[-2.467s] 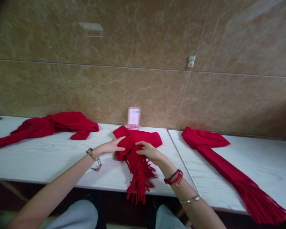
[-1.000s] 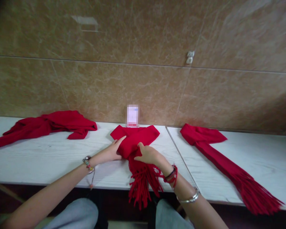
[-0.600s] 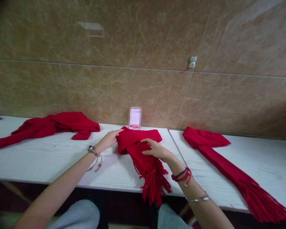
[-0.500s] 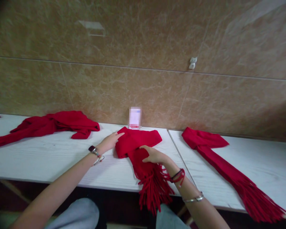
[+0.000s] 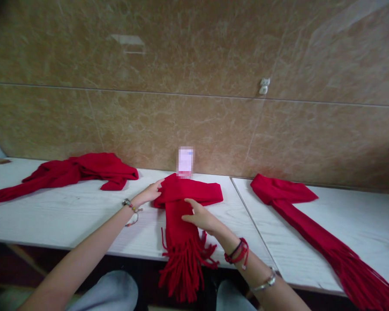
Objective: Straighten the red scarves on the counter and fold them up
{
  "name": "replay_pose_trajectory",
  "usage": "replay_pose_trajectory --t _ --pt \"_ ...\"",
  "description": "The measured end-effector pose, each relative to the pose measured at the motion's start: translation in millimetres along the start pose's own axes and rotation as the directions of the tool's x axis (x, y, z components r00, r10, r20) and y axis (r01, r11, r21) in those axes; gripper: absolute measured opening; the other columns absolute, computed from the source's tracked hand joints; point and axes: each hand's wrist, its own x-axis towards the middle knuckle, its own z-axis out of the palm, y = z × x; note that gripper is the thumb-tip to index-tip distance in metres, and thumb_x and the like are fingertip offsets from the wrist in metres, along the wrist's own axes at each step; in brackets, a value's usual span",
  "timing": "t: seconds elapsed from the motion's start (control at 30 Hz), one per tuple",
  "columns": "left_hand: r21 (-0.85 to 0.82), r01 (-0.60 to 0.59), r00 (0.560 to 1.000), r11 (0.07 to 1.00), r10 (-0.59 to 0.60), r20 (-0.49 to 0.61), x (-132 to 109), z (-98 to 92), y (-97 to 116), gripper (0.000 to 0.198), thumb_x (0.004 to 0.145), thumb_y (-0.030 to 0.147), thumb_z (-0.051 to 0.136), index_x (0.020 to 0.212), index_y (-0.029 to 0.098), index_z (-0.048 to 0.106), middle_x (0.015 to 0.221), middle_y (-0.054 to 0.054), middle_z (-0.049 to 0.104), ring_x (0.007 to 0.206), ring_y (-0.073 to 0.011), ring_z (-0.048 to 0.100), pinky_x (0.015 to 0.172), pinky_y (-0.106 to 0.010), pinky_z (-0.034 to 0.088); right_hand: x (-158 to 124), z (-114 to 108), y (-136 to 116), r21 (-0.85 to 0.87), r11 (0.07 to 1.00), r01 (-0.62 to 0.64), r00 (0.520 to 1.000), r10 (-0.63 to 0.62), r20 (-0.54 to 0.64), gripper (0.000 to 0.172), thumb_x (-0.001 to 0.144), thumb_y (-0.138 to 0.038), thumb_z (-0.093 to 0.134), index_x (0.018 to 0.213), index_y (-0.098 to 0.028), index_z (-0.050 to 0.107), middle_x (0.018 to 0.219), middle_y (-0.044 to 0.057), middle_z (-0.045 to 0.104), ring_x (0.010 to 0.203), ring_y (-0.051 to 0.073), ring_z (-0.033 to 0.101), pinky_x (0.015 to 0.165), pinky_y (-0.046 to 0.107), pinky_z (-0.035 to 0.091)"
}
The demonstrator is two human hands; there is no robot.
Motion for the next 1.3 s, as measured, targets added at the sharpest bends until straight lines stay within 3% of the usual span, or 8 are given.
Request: replay_pose_trajectory --t 0.17,0.3,0.43,0.6,0.83,0.97,1.13,1.3 --pt "0.334 -0.097 0.990 0.938 0.127 -0.068 -37 -1.8 28 0.057 0.083 0.032 0.049 0.135 0.018 0.032 0.129 -0.017 0.038 0.115 -0.0301 0.044 0.095 -0.041 0.035 5 -21 -1 -0.444 0.887 0.125 0.991 -0.089 0.102 0.038 0.082 -0.028 0.050 0.119 -0.020 0.055 0.100 0.008 0.066 0.084 0.021 0.063 0.078 0.033 0.047" --pt "0.261 -0.360 0.897 0.896 0.255 0.361 -56 4.6 47 0.071 0.075 0.053 0.056 0.137 0.031 0.028 0.147 -0.010 0.011 0.133 -0.0358 0.012 0.103 -0.050 0.020 19 -66 18 -0.706 0.702 -0.094 0.968 -0.103 -0.230 0.035 0.085 -0.028 0.046 0.117 -0.016 0.056 0.105 0.016 0.063 0.091 0.025 0.061 0.079 0.034 0.044" --pt "0.235 -0.356 0.828 0.905 0.189 0.528 -52 12.0 44 0.066 0.079 0.055 0.050 0.137 0.038 0.023 0.150 -0.004 -0.004 0.133 -0.0387 -0.009 0.100 -0.061 0.009 33 -88 53 -0.657 0.697 -0.286 0.922 0.014 -0.386 0.051 0.078 -0.023 0.055 0.127 -0.013 0.046 0.093 0.013 0.065 0.086 0.023 0.062 0.075 0.033 0.045" --pt "0.202 -0.403 0.786 0.893 0.225 0.576 -38 8.2 35 0.062 0.075 0.051 0.058 0.132 0.040 0.035 0.150 -0.001 -0.008 0.132 -0.0379 -0.011 0.102 -0.059 0.007 58 -101 70 -0.519 0.822 -0.235 0.899 -0.019 -0.438 0.053 0.068 -0.011 0.056 0.119 -0.022 0.053 0.082 0.001 0.066 0.073 0.016 0.061 0.066 0.025 0.046" --pt "0.173 -0.463 0.755 0.870 0.284 0.591 -42 5.7 38 0.058 0.073 0.049 0.062 0.127 0.040 0.043 0.149 0.003 -0.011 0.132 -0.0373 -0.012 0.104 -0.055 0.009 70 -111 76 -0.593 0.733 -0.333 0.888 0.033 -0.458 0.053 0.066 -0.005 0.052 0.118 -0.016 0.055 0.083 0.005 0.066 0.079 0.019 0.061 0.073 0.028 0.045" --pt "0.153 -0.415 0.837 0.897 0.310 0.451 -38 8.0 40 0.069 0.079 0.047 0.056 0.138 0.036 0.023 0.150 -0.004 -0.007 0.135 -0.0320 -0.005 0.107 -0.047 0.013 60 -103 68 -0.659 0.674 -0.335 0.867 -0.053 -0.495 0.050 0.075 -0.016 0.051 0.125 -0.014 0.048 0.108 0.014 0.059 0.101 0.025 0.055 0.085 0.036 0.042" --pt "0.229 -0.385 0.892 0.894 0.297 0.341 -32 18.2 45 0.065 0.082 0.046 0.050 0.139 0.029 0.024 0.150 -0.009 0.000 0.135 -0.0308 -0.004 0.105 -0.052 0.012 52 -76 41 -0.782 0.623 0.000 0.945 -0.257 -0.204 0.050 0.084 -0.027 0.046 0.132 -0.016 0.040 0.136 0.017 0.037 0.125 0.028 0.033 0.099 0.044 0.032" --pt "0.183 -0.387 0.814 0.904 0.242 0.527 -33 24.1 42 0.067 0.074 0.052 0.057 0.134 0.036 0.033 0.149 -0.007 0.002 0.133 -0.0367 -0.005 0.100 -0.060 0.010 47 -44 43 -0.801 0.587 0.121 0.987 0.016 0.160 0.053 0.086 -0.033 0.045 0.137 -0.025 0.032 0.143 0.012 0.029 0.130 0.034 0.024 0.096 0.057 0.029"
